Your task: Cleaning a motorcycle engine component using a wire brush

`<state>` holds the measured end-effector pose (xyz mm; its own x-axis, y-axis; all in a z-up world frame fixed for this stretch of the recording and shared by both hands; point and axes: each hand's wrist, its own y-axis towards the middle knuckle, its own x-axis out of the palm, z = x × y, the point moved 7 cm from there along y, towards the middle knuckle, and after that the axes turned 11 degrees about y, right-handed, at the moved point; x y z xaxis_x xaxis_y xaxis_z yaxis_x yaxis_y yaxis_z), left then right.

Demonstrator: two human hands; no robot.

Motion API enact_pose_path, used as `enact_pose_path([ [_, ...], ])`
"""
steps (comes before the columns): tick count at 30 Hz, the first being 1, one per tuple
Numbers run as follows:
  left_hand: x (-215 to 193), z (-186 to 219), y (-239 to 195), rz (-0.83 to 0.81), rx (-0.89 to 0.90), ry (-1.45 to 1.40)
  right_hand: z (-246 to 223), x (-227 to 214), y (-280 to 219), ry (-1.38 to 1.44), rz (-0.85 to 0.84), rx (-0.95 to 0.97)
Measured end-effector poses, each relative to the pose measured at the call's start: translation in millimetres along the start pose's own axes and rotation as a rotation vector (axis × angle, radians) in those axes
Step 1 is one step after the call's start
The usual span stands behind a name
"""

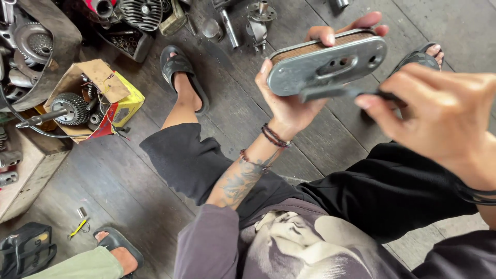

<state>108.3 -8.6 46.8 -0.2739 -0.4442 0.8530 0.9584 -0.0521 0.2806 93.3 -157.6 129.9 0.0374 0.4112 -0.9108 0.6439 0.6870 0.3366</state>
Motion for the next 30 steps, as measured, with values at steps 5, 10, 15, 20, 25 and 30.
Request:
enact_pose_path([
  [5,6,24,-4,-0.007,-0.154,-0.014,8,-9,3,0.075,-0.100,0.139],
  [10,-2,19,11,-0.048,-0.114,-0.021,-1,16,9,-0.070,-0.076,0.082],
  [15,-39,13,15,0.050,-0.076,-0.122,30,35,7,-0.152,-0.093,0.083],
  [20,-26,6,21,-0.072,-0.014,-0.080,23,40,38,-0.020,-0.073,-0.035],
  [25,-38,19,25,0.469,-0.238,-0.228,32,18,30,0.162,-0.040,-0.009],
  [30,-66,0,15,-0.008,-0.003,-0.402,50,16,4,0.428,0.010,0.214],
])
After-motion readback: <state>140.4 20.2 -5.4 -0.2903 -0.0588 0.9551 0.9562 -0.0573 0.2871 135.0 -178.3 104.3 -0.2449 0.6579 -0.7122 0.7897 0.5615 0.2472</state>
